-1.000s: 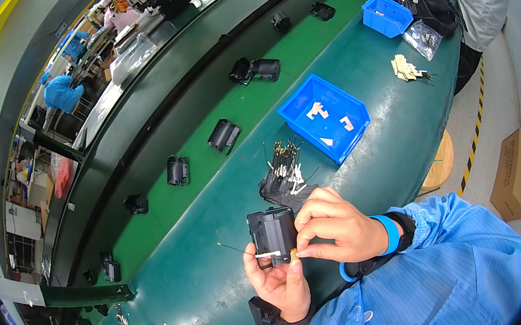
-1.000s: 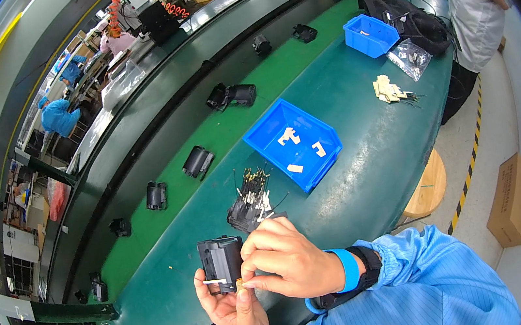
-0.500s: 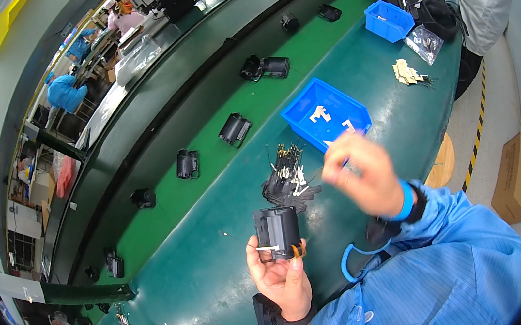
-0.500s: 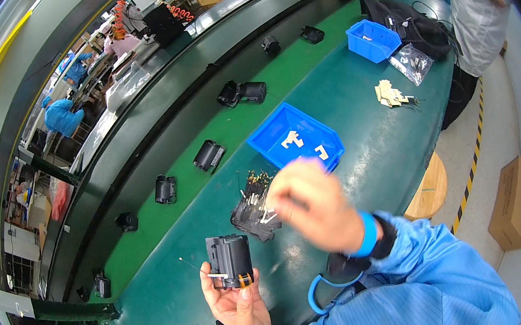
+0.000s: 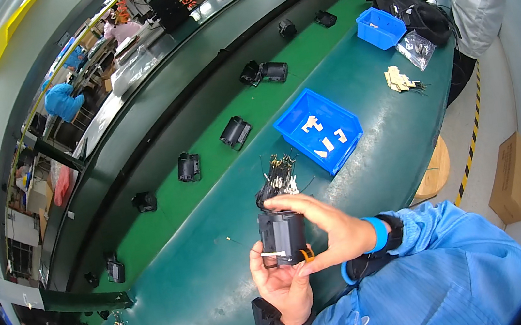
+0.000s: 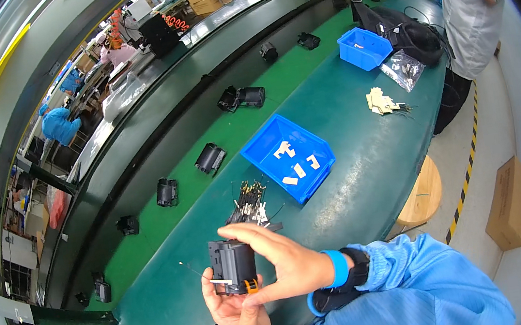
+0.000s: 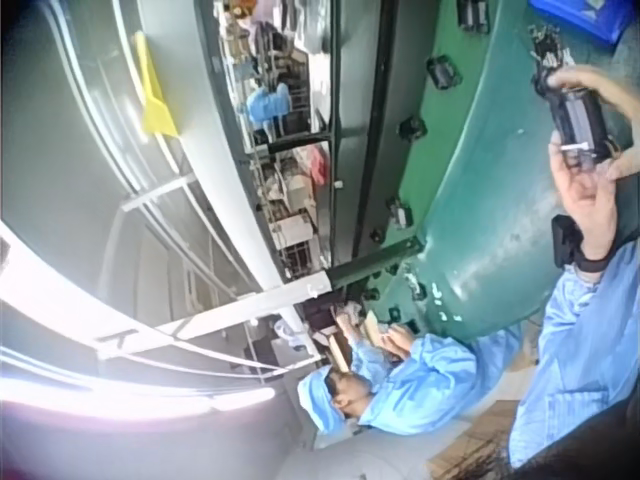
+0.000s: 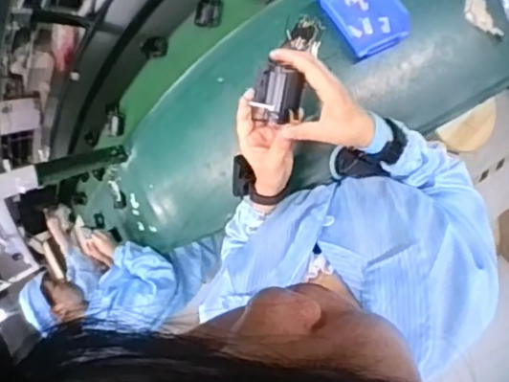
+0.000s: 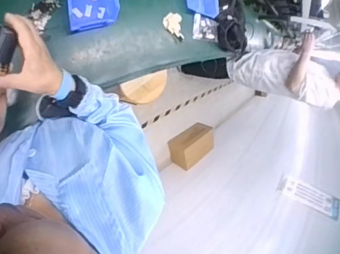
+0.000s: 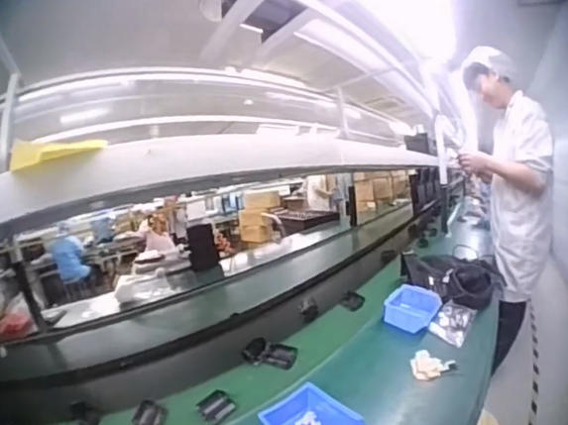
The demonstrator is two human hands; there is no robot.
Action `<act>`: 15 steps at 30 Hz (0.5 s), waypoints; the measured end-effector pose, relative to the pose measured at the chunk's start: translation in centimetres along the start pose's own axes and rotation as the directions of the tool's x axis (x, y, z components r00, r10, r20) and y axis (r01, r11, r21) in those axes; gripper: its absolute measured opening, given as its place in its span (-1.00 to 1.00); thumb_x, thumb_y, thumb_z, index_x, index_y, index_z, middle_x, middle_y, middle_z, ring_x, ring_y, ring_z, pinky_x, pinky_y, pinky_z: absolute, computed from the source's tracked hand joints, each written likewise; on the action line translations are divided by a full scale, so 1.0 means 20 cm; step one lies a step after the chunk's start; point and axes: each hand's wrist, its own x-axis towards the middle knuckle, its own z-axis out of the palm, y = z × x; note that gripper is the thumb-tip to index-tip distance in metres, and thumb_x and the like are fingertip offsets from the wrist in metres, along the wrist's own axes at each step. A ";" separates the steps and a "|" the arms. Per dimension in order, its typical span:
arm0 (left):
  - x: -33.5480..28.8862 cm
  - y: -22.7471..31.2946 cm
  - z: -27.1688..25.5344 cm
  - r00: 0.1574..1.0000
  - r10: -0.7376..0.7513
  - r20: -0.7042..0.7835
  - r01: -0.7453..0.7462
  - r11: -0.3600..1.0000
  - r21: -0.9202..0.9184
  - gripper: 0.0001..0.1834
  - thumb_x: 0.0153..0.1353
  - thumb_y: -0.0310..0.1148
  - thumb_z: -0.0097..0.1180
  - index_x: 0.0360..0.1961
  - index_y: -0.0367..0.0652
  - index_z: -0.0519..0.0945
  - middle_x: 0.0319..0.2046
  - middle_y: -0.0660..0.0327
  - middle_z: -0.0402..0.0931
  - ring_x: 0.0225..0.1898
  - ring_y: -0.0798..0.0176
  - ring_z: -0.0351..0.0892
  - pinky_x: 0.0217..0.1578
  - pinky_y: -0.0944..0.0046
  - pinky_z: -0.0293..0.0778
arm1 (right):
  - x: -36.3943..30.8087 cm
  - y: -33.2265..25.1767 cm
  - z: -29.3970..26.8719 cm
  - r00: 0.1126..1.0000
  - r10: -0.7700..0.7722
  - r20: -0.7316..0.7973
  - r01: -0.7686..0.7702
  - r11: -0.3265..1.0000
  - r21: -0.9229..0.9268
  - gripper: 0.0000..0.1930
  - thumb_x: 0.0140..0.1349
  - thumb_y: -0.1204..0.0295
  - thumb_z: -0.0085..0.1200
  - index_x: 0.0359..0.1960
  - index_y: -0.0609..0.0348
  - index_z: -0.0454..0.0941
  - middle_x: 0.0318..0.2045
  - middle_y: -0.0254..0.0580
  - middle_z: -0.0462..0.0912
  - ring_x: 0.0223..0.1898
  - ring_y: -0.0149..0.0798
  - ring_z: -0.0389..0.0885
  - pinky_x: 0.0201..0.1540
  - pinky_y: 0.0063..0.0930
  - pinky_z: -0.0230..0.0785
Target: Assembling small plastic housings and electronic components on a production line workbench.
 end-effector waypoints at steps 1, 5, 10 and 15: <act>0.00 -0.01 0.00 0.999 0.015 0.030 -0.015 1.000 -0.006 -0.22 -0.04 -0.62 0.19 0.19 -0.26 0.04 -0.08 0.08 0.31 -0.11 0.14 0.46 -0.11 0.16 0.46 | -0.01 0.02 0.02 1.000 -0.004 -0.030 0.005 0.999 0.054 -0.13 -0.15 0.23 0.33 0.18 0.24 0.11 0.10 0.04 0.24 0.15 -0.08 0.23 0.16 -0.28 0.12; -0.01 0.00 0.01 1.000 -0.019 0.007 0.019 0.999 0.038 -0.18 -0.08 -0.56 0.25 0.18 -0.25 0.05 -0.08 0.13 0.29 -0.10 0.15 0.46 -0.10 0.13 0.50 | -0.02 0.05 0.07 0.996 0.001 -0.093 0.019 0.978 0.209 -0.32 -0.03 0.35 0.25 0.11 0.26 0.16 0.12 0.00 0.24 0.13 -0.17 0.26 0.15 -0.27 0.14; 0.00 0.02 0.04 0.999 -0.033 0.015 0.033 0.999 -0.032 -0.25 -0.04 -0.65 0.17 0.17 -0.23 0.07 -0.06 0.09 0.28 -0.01 0.18 0.37 -0.03 0.14 0.39 | 0.01 0.06 0.09 0.965 -0.080 -0.250 0.120 0.981 0.152 -0.57 0.13 0.41 0.07 0.02 0.27 0.28 -0.01 0.03 0.39 -0.02 -0.14 0.43 0.02 -0.33 0.28; 0.03 0.07 0.07 0.981 -0.192 0.027 0.194 0.977 -0.094 -0.27 -0.03 -0.65 0.13 0.16 -0.14 0.07 -0.02 0.10 0.24 -0.01 0.16 0.37 0.00 0.03 0.38 | 0.03 0.06 0.03 0.966 0.060 -0.252 -0.039 0.995 0.087 -0.67 0.16 0.31 0.04 -0.12 0.29 0.41 -0.16 -0.02 0.53 -0.14 -0.15 0.54 -0.09 -0.35 0.37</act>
